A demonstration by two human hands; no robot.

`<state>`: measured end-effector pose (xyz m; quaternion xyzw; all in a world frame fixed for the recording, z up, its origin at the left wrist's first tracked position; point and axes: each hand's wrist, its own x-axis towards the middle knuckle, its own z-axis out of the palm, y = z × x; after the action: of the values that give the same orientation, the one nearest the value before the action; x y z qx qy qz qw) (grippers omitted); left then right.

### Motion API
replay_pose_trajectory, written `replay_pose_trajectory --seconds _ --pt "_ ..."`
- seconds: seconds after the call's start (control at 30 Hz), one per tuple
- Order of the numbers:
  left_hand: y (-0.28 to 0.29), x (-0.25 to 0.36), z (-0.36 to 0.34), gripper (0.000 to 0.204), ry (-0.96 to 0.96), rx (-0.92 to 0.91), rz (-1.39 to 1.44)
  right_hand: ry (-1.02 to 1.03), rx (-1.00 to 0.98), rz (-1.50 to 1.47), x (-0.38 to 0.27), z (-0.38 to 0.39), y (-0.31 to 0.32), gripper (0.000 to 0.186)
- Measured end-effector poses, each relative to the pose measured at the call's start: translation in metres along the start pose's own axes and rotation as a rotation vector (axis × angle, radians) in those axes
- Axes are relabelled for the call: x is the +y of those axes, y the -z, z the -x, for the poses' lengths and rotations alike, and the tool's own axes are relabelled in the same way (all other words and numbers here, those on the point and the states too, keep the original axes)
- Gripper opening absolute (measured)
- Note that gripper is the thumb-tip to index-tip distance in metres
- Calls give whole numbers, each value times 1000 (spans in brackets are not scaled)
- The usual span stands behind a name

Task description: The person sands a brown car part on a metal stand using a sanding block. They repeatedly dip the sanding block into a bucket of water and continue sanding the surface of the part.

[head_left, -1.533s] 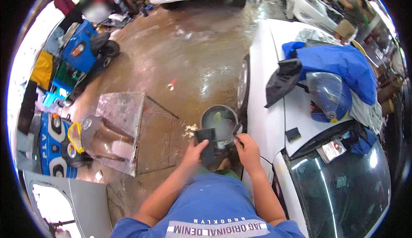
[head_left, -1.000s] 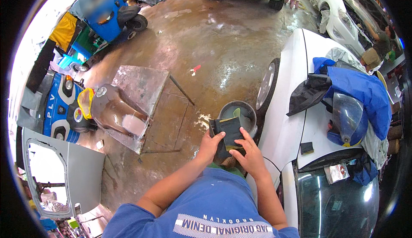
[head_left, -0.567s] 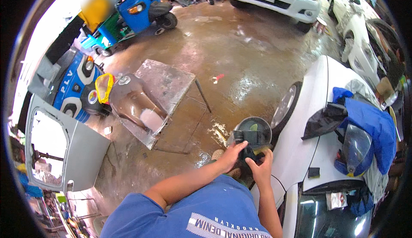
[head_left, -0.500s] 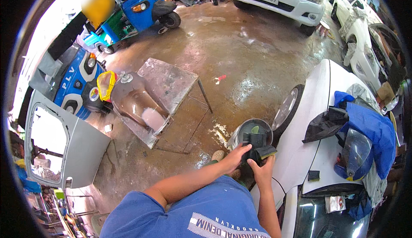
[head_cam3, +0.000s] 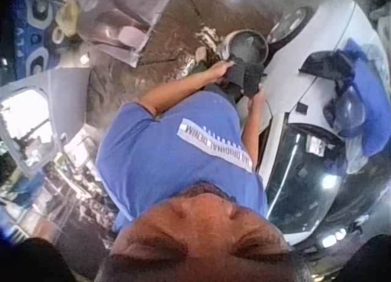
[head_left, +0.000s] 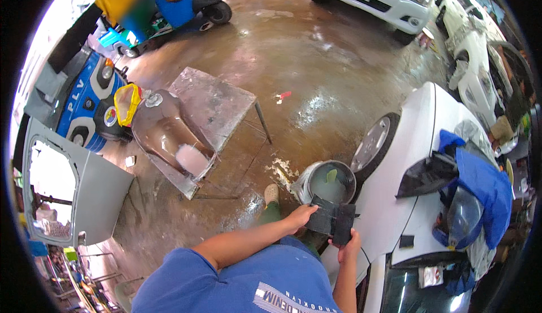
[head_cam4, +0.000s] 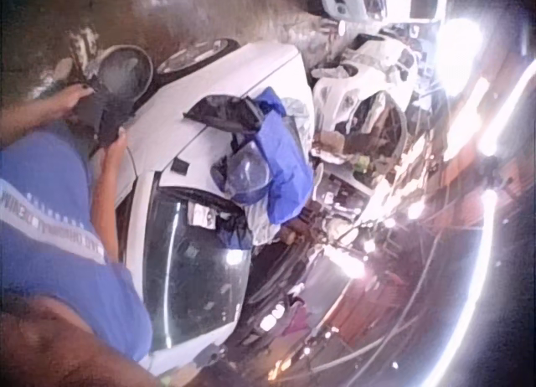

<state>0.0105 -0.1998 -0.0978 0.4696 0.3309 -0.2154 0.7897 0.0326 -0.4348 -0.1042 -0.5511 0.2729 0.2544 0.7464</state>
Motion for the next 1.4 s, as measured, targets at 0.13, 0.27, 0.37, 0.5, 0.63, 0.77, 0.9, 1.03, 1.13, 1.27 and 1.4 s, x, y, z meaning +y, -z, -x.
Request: replay_pose_trajectory --seconds 0.13,0.27,0.37,0.5,0.63,0.77,0.9,1.03,1.13,1.27,1.4 --pt "57 19 -54 46 -105 85 31 115 66 30 -4 -6 -22 39" --pt "123 94 -86 49 -291 199 223 115 17 93 -21 -32 -64 32" --pt "193 162 -115 50 -369 392 474 148 -42 250 -41 -39 -115 30" --pt "309 229 -149 56 -538 598 551 205 -107 291 -40 -45 -167 27" --pt "396 224 -167 48 -669 1292 394 124 -221 399 -16 -60 -187 26" --pt "319 174 -165 24 -669 846 118 186 -215 504 -23 -61 -183 25" --pt "202 115 -105 41 -273 -143 52 237 -370 645 -37 -59 -194 24" --pt "130 114 -22 64 -102 -301 -93 166 -433 648 -59 -43 -193 23" --pt "120 104 8 66 -85 -364 -40 167 -463 643 -65 -34 -179 22" --pt "109 74 25 55 -8 -444 71 166 -517 625 -55 -8 -147 21" --pt "100 32 29 46 -14 -463 137 174 -468 518 -23 6 -99 31"
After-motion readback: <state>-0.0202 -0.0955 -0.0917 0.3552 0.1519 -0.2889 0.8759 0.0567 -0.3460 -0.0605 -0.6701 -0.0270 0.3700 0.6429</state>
